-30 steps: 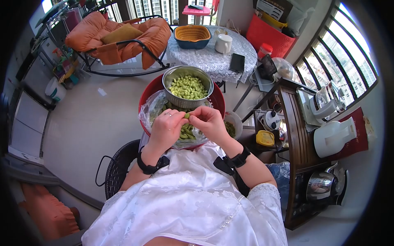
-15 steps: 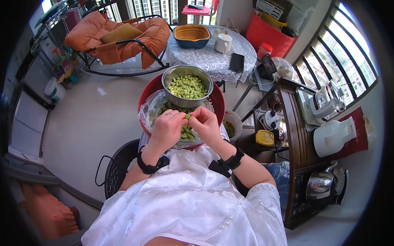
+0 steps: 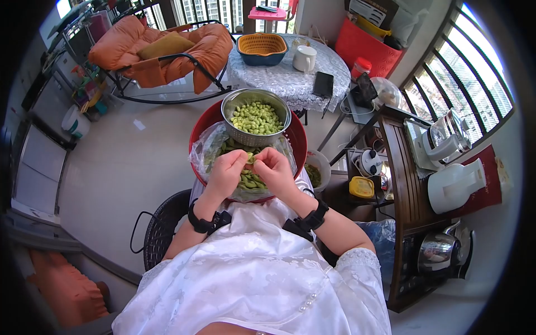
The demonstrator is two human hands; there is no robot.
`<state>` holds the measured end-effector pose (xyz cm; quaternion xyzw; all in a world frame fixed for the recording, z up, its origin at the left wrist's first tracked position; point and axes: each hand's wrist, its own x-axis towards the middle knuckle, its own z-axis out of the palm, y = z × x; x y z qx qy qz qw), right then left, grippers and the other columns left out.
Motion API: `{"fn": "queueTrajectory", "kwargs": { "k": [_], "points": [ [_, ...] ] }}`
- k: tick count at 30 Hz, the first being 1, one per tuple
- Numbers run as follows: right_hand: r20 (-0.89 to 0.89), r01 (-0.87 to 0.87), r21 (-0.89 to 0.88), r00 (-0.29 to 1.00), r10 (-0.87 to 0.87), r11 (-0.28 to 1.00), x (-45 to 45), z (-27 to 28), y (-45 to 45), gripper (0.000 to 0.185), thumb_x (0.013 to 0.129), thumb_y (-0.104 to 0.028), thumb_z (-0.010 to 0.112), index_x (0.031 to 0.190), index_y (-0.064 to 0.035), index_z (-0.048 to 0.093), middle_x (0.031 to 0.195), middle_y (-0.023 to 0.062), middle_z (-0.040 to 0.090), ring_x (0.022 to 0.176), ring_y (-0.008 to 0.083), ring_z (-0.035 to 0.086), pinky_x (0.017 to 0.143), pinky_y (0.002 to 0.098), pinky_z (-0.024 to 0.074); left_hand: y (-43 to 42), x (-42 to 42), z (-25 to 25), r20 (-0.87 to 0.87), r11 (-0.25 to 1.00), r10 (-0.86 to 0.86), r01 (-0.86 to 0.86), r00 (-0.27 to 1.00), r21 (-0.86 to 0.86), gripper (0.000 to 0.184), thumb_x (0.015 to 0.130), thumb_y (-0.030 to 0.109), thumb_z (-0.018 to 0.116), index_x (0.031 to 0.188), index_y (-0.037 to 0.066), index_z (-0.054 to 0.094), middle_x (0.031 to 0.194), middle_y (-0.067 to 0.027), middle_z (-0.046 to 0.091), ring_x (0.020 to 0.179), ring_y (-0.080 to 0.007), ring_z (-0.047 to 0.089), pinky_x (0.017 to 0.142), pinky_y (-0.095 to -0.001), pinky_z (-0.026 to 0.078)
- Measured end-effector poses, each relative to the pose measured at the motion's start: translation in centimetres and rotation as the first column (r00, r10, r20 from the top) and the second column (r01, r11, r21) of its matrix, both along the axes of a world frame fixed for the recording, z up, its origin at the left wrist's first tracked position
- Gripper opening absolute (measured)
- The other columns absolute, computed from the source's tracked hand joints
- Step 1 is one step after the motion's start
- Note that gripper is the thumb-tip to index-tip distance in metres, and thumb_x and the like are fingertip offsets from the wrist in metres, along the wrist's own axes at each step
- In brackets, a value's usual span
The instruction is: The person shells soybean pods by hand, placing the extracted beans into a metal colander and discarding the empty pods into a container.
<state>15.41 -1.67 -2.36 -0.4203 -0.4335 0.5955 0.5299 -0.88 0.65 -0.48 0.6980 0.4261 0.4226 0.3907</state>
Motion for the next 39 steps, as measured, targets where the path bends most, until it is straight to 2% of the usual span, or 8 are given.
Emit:
{"fn": "queueTrajectory", "kwargs": {
  "k": [7, 11, 13, 16, 26, 29, 31, 39],
  "points": [
    [-0.099, -0.086, -0.023, 0.992, 0.083, 0.996, 0.2, -0.1, 0.1, 0.005, 0.092, -0.007, 0.058, 0.094, -0.0056, 0.054, 0.079, 0.0004, 0.061, 0.063, 0.0031, 0.051, 0.052, 0.0176, 0.0361, 1.1, -0.4, -1.7, 0.225, 0.963, -0.057, 0.113, 0.973, -0.243, 0.030, 0.099, 0.022, 0.051, 0.090, -0.004, 0.064, 0.074, -0.0165, 0.067, 0.069, -0.0262, 0.066, 0.063, -0.0364, 0.049],
    [-0.034, -0.091, -0.026, 0.995, 0.090, 0.996, 0.3, 0.8, 0.1, 0.011, 0.091, -0.009, 0.064, 0.097, -0.0044, 0.055, 0.080, -0.0022, 0.060, 0.070, 0.0029, 0.055, 0.057, 0.0169, 0.0397, 0.8, -0.2, -1.1, 0.106, 0.986, -0.014, 0.031, 0.994, -0.163, 0.029, 0.097, 0.023, 0.053, 0.087, -0.002, 0.065, 0.072, -0.0161, 0.066, 0.066, -0.0296, 0.065, 0.062, -0.0381, 0.048],
    [0.024, 0.003, 0.072, 1.000, -0.005, 0.997, 0.0, 0.3, 0.5, 0.014, 0.090, -0.009, 0.067, 0.099, -0.0040, 0.056, 0.083, -0.0025, 0.060, 0.072, 0.0031, 0.056, 0.059, 0.0172, 0.0411, 0.3, -0.1, -0.4, -0.128, 0.996, 0.082, -0.077, 0.988, 0.045, 0.027, 0.095, 0.023, 0.056, 0.083, 0.001, 0.066, 0.071, -0.0159, 0.065, 0.065, -0.0338, 0.064, 0.060, -0.0405, 0.048],
    [0.096, 0.051, 0.183, 0.993, -0.069, 0.982, 0.5, -0.3, 1.2, 0.019, 0.089, -0.009, 0.071, 0.102, -0.0020, 0.060, 0.087, -0.0019, 0.060, 0.077, 0.0045, 0.058, 0.065, 0.0188, 0.0449, 0.5, 0.0, -1.0, -0.163, 0.978, 0.097, -0.063, 0.982, 0.199, 0.026, 0.094, 0.023, 0.058, 0.080, 0.002, 0.067, 0.070, -0.0161, 0.064, 0.065, -0.0365, 0.063, 0.059, -0.0420, 0.048],
    [0.187, -0.103, 0.248, 0.981, 0.056, 0.963, 1.2, 0.9, 1.0, 0.016, 0.090, -0.006, 0.070, 0.103, 0.0031, 0.069, 0.099, 0.0030, 0.063, 0.091, 0.0116, 0.065, 0.083, 0.0251, 0.0528, 0.5, 0.0, -1.0, 0.024, 0.999, 0.033, -0.033, 0.999, -0.015, 0.028, 0.094, 0.025, 0.061, 0.082, 0.002, 0.070, 0.065, -0.0116, 0.066, 0.058, -0.0265, 0.065, 0.055, -0.0364, 0.048],
    [0.153, -0.132, 0.155, 0.982, 0.108, 0.979, 1.2, 1.9, 0.6, 0.017, 0.090, -0.007, 0.070, 0.105, 0.0025, 0.069, 0.098, 0.0022, 0.063, 0.091, 0.0111, 0.065, 0.081, 0.0249, 0.0528, 0.6, -0.2, -0.9, -0.013, 1.000, 0.026, -0.026, 1.000, 0.002, 0.027, 0.093, 0.025, 0.061, 0.082, 0.002, 0.071, 0.064, -0.0109, 0.066, 0.056, -0.0252, 0.064, 0.054, -0.0355, 0.047],
    [0.177, -0.130, 0.166, 0.979, 0.100, 0.978, 1.4, 1.4, 0.7, 0.018, 0.090, -0.008, 0.070, 0.105, 0.0022, 0.070, 0.098, 0.0020, 0.064, 0.090, 0.0105, 0.064, 0.079, 0.0246, 0.0527, 0.6, -0.3, -0.8, -0.056, 0.999, -0.001, -0.001, 0.998, -0.034, 0.030, 0.096, 0.025, 0.061, 0.084, 0.000, 0.071, 0.065, -0.0058, 0.067, 0.060, -0.0110, 0.061, 0.058, -0.0269, 0.047],
    [0.232, -0.131, 0.188, 0.969, 0.086, 0.973, 1.4, 0.7, 0.9, 0.022, 0.094, -0.016, 0.067, 0.108, 0.0015, 0.069, 0.096, 0.0021, 0.065, 0.080, 0.0070, 0.061, 0.068, 0.0224, 0.0511, 0.8, -0.5, -0.6, 0.033, 0.994, -0.050, 0.053, 0.998, -0.099, 0.031, 0.097, 0.028, 0.062, 0.086, 0.001, 0.072, 0.063, -0.0018, 0.064, 0.059, -0.0074, 0.057, 0.056, -0.0246, 0.043]
  ]
}}
